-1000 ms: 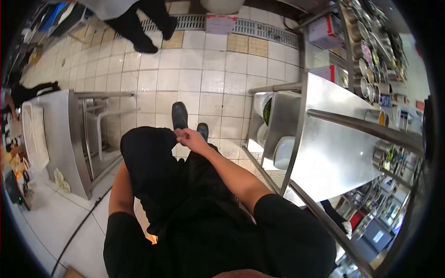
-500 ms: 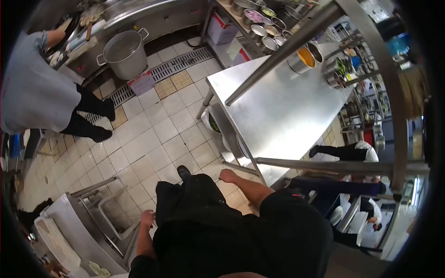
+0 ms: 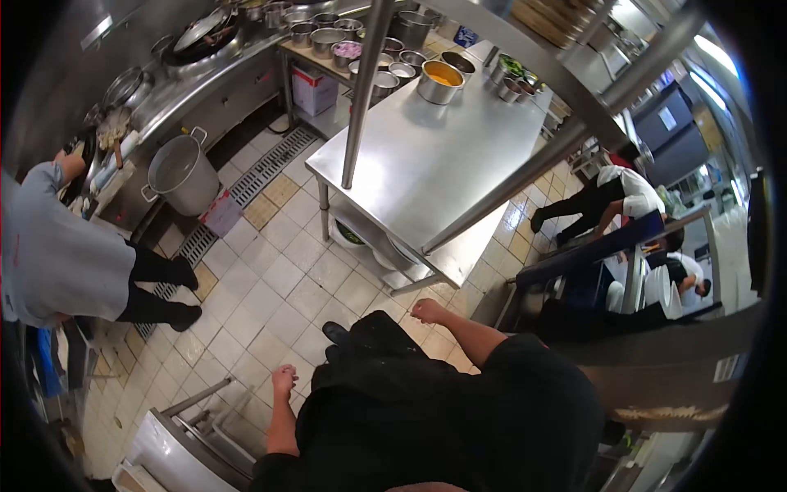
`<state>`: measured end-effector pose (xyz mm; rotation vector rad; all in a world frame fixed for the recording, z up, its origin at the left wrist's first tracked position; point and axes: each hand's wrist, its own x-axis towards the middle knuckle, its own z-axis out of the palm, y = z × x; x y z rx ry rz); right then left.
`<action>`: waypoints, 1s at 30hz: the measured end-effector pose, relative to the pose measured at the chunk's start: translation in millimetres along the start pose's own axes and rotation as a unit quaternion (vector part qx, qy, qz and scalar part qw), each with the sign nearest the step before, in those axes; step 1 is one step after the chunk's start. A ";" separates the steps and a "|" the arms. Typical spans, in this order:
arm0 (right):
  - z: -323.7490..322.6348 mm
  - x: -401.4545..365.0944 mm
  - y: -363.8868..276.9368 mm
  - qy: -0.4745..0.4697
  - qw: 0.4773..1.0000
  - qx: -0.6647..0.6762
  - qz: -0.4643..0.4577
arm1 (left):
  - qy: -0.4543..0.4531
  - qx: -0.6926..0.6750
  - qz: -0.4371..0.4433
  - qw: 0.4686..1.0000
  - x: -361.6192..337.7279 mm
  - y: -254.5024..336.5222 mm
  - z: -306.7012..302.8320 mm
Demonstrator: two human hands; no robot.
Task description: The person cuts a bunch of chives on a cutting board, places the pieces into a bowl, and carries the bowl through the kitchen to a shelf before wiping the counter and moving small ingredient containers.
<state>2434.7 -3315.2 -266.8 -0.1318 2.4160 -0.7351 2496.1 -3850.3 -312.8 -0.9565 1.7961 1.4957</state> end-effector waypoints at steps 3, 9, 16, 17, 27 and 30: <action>4.1 -36.5 -10.0 0.027 0.989 0.095 0.111 | -0.062 0.081 0.029 0.994 -5.3 -18.4 1.2; 74.8 -68.8 117.2 -0.169 0.968 -0.186 -0.017 | -0.085 0.192 -0.009 0.978 -61.2 -41.9 -2.5; 10.5 -171.6 94.6 -0.010 0.913 0.272 0.304 | -0.098 0.246 -0.082 0.961 -25.4 -39.4 20.2; 8.5 -176.7 108.4 0.001 0.905 0.293 0.307 | -0.093 0.266 -0.062 0.957 -29.1 -24.9 34.1; 44.9 -247.7 297.4 0.160 0.782 0.487 0.355 | -0.093 0.323 0.110 0.935 -67.2 90.7 254.4; 18.5 -278.3 312.7 0.114 0.773 0.487 0.391 | -0.107 0.336 0.148 0.924 -85.0 129.3 317.3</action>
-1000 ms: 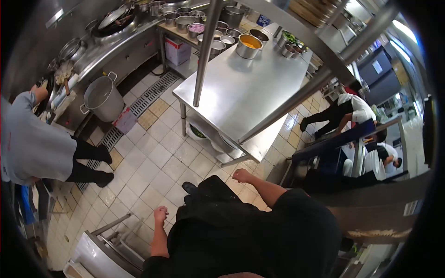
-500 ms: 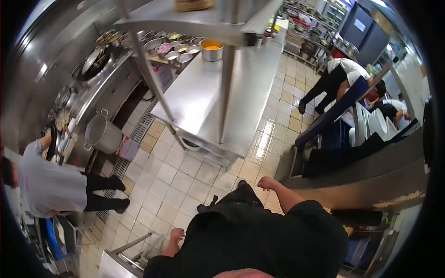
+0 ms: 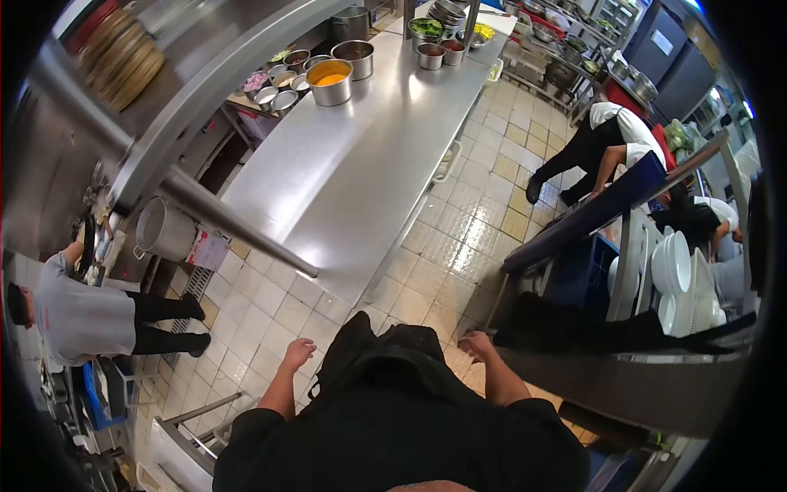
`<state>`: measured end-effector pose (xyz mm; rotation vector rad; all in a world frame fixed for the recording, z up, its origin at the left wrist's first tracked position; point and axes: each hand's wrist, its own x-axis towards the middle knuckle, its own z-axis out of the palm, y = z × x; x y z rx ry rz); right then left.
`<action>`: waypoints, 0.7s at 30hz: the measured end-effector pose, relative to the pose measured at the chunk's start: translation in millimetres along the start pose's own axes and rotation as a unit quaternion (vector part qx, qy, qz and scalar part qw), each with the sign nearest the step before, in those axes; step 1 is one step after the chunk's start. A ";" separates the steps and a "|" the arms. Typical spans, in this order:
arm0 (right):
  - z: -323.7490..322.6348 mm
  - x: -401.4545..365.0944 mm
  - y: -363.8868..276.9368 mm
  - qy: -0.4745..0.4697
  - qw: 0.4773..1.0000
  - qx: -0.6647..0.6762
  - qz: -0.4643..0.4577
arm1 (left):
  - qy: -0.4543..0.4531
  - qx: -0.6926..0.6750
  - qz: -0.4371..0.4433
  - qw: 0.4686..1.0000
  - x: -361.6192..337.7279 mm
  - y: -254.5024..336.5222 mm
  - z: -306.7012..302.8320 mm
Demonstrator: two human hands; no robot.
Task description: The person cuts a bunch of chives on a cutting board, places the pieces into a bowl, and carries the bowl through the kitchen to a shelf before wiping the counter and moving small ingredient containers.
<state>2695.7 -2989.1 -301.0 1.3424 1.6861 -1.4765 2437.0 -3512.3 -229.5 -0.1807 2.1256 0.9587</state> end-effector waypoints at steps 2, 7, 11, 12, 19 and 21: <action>-13.5 -7.2 8.6 0.005 1.000 -0.009 0.017 | -0.006 0.007 0.016 1.000 8.7 22.6 14.1; -40.5 1.4 -11.2 -0.011 0.999 0.019 0.050 | -0.119 0.209 0.043 0.970 47.1 33.4 38.7; -67.1 27.2 -44.1 -0.001 0.999 0.032 0.006 | -0.270 0.403 0.078 0.871 96.2 31.0 45.8; -77.2 27.7 -60.8 0.018 0.999 0.039 0.004 | -0.271 0.368 0.062 0.887 110.3 46.6 40.7; -149.0 41.0 -105.8 0.104 0.986 0.099 -0.083 | -0.298 0.050 -0.102 0.948 133.3 55.2 74.8; -163.1 44.2 -118.3 0.072 0.985 0.151 -0.038 | -0.228 0.053 -0.230 0.945 129.4 68.2 78.9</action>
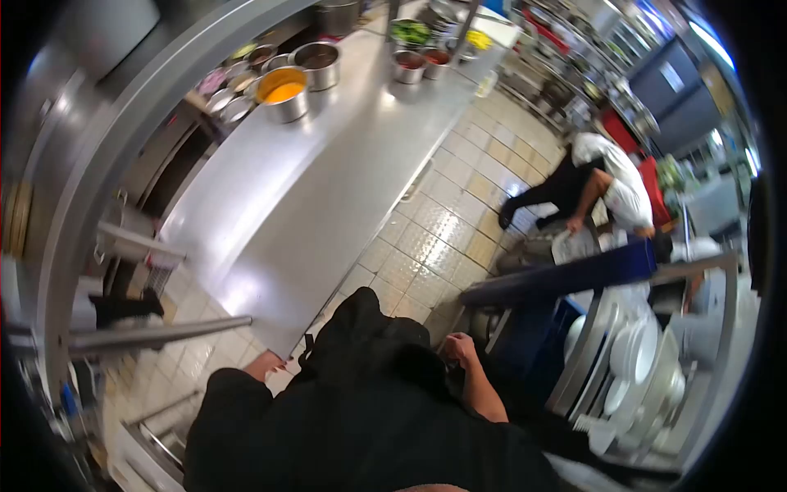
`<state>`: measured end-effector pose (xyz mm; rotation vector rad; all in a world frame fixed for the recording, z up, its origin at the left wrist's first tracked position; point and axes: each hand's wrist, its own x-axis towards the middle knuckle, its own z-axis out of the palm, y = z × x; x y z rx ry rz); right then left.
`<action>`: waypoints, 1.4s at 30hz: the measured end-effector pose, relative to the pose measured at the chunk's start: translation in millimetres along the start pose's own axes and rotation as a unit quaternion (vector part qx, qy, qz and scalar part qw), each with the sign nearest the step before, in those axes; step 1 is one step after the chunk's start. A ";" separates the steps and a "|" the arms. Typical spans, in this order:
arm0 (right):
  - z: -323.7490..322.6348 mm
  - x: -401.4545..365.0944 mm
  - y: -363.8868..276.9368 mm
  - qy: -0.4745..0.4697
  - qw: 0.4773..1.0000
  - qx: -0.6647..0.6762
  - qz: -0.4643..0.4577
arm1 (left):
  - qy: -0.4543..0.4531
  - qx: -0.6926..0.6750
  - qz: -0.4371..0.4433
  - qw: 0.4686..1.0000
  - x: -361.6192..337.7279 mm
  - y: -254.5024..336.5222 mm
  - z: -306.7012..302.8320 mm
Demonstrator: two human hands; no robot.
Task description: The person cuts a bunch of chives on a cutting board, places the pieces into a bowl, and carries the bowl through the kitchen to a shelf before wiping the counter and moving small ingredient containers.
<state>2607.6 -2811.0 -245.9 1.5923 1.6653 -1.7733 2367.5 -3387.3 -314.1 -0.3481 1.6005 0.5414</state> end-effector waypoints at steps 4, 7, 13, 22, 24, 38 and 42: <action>-3.2 27.5 0.0 -0.088 0.996 -0.031 0.015 | 0.112 -0.056 0.069 0.990 -10.8 -29.8 9.0; 17.7 42.8 -14.3 -0.160 0.974 -0.159 0.020 | 0.288 0.024 0.210 0.934 -40.8 -46.9 39.5; 43.5 119.0 -29.2 -0.345 0.882 -0.313 -0.074 | 0.324 -0.047 0.199 0.924 -111.5 -72.6 136.1; 227.4 55.9 -86.5 -0.340 0.825 -0.440 -0.100 | 0.193 0.064 0.104 0.974 0.5 -256.2 224.3; 283.3 17.4 -84.8 -0.346 0.809 -0.465 -0.103 | 0.127 -0.045 0.035 0.990 -15.5 -269.5 225.1; 575.7 -175.9 -27.7 -0.428 0.624 -0.623 -0.195 | 0.440 -0.284 0.055 0.850 -4.9 -480.8 190.3; 607.2 -183.0 -22.4 -0.447 0.560 -0.662 -0.220 | 0.413 -0.540 0.027 0.733 -14.2 -498.7 153.1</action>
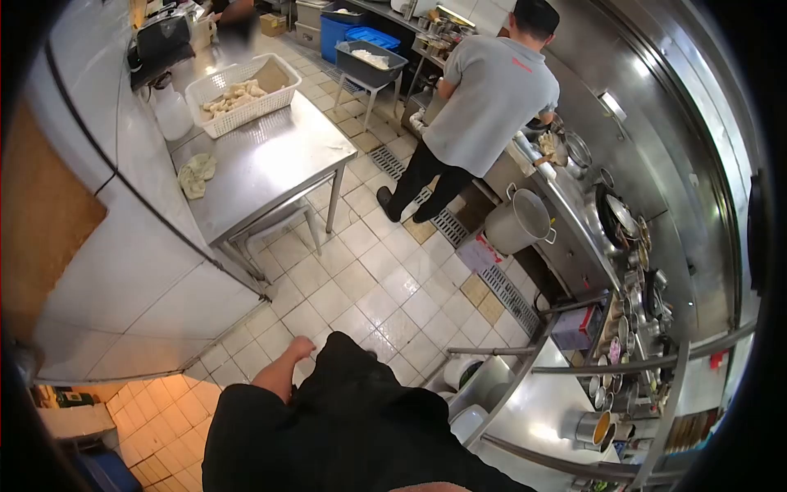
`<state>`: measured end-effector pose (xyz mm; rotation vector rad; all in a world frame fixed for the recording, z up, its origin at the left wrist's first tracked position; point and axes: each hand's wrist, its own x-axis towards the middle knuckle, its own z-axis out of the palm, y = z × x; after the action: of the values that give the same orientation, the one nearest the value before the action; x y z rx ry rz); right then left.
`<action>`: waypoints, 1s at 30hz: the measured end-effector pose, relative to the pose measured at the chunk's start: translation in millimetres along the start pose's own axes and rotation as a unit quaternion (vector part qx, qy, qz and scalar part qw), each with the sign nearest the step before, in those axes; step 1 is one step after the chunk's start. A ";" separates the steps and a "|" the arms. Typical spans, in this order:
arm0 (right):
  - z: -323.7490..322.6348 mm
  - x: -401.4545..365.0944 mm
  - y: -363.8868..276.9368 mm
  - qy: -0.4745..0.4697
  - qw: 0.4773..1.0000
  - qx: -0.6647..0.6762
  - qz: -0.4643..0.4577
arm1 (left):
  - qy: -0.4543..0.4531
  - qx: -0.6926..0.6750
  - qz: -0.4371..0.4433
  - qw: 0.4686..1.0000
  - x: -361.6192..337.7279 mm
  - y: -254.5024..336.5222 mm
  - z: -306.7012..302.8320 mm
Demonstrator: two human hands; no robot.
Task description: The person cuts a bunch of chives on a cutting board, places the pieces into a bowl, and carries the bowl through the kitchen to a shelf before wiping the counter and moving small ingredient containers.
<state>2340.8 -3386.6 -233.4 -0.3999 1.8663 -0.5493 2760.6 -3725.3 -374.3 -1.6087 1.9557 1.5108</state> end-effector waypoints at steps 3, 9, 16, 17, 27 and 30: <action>-3.4 29.2 -19.8 -0.030 0.999 -0.037 -0.019 | -0.011 0.050 0.144 0.988 15.2 -0.2 -7.9; -22.4 112.0 -80.3 -0.081 0.993 -0.065 -0.057 | -0.163 0.268 0.032 0.949 49.5 24.4 -58.8; -45.7 168.4 -208.1 -0.018 0.991 0.102 0.087 | -0.031 0.159 -0.001 0.987 106.1 86.3 -162.8; -48.8 175.4 -228.9 -0.011 0.992 0.104 0.070 | 0.003 0.071 -0.035 0.997 117.2 94.8 -171.6; -17.1 180.2 -291.5 0.109 0.979 0.166 -0.034 | -0.153 0.393 0.231 0.877 281.1 125.3 -247.2; 8.1 179.8 -255.0 0.037 0.992 -0.024 -0.115 | -0.121 0.439 0.325 0.829 329.0 133.4 -284.2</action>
<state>2289.3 -3694.4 -236.3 -0.6406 1.9203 -0.6822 2644.3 -4164.6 -391.3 -0.3621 2.5722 0.6307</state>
